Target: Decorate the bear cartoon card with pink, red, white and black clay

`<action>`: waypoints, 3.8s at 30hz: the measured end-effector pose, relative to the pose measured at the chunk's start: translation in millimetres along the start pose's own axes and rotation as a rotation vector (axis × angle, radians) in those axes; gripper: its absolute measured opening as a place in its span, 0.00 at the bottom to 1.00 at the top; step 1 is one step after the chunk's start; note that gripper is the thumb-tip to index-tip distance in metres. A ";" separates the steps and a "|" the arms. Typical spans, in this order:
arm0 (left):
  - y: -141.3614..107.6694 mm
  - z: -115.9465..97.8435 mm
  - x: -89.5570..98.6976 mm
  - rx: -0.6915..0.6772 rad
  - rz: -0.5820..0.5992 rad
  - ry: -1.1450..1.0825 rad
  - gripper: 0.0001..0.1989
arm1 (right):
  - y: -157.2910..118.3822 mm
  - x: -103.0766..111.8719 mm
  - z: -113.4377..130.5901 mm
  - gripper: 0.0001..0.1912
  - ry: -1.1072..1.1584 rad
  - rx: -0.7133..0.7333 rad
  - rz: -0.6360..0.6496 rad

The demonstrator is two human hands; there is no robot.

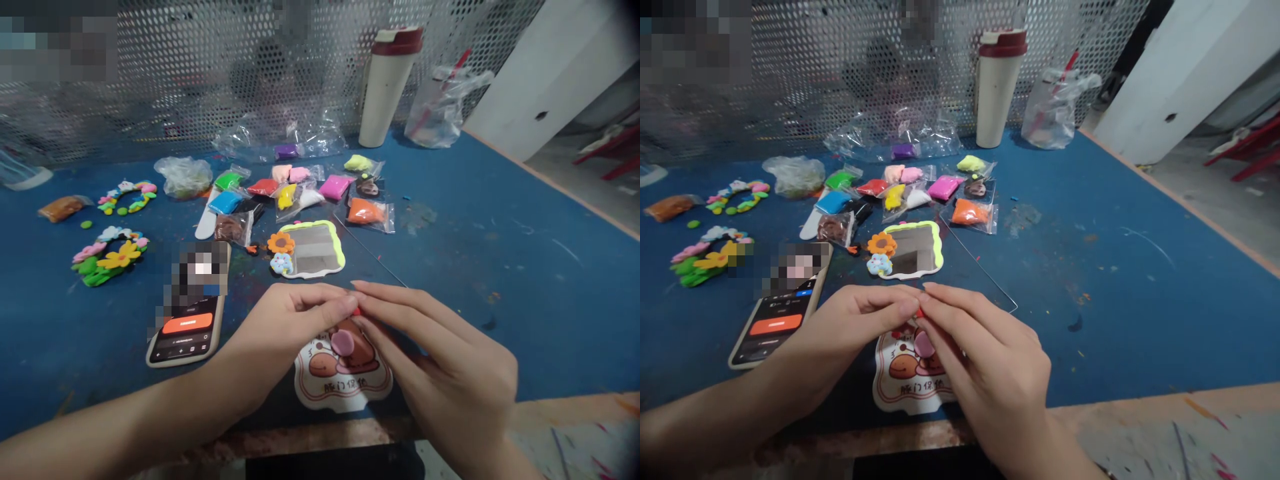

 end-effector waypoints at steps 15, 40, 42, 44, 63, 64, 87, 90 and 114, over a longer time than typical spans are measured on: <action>-0.1 -5.2 3.5 -0.102 -0.056 0.130 0.05 | -4.8 -1.5 -1.5 0.13 -0.083 0.027 -0.028; 0.8 -10.2 7.6 -0.058 -0.241 0.093 0.09 | -3.8 -0.3 -5.8 0.10 -0.131 -0.142 -0.059; 0.9 -7.3 6.4 -0.018 -0.218 0.029 0.10 | -4.4 0.3 -7.1 0.11 -0.118 -0.155 -0.044; 0.9 -5.8 5.3 0.006 -0.185 -0.014 0.10 | -4.7 0.5 -7.5 0.11 -0.103 -0.156 -0.039; -0.7 -8.8 -0.4 -0.009 -0.122 -0.064 0.10 | -4.3 0.7 -7.5 0.10 -0.062 -0.164 -0.028; -0.5 -8.6 -0.2 -0.004 -0.127 -0.060 0.10 | -4.4 0.7 -7.6 0.10 -0.061 -0.164 -0.029; -0.4 -1.1 -0.9 0.146 0.102 0.006 0.10 | -7.4 -0.6 -4.9 0.11 0.073 -0.001 0.124; -1.0 -3.4 -1.3 0.147 0.094 0.012 0.13 | -8.2 1.6 -5.9 0.11 0.114 -0.049 0.088; -19.3 -4.6 -11.2 -0.058 -0.072 0.198 0.07 | -8.1 4.4 -7.0 0.12 0.325 -0.050 0.176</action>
Point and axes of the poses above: each hand's wrist, its own y-axis towards the middle knuckle, its own x-axis out of the back of the hand, z = x × y, the point moved 3 cm from there along y, towards the middle knuckle, and after that the axes turned 13 degrees about z, right-handed, at the moved point
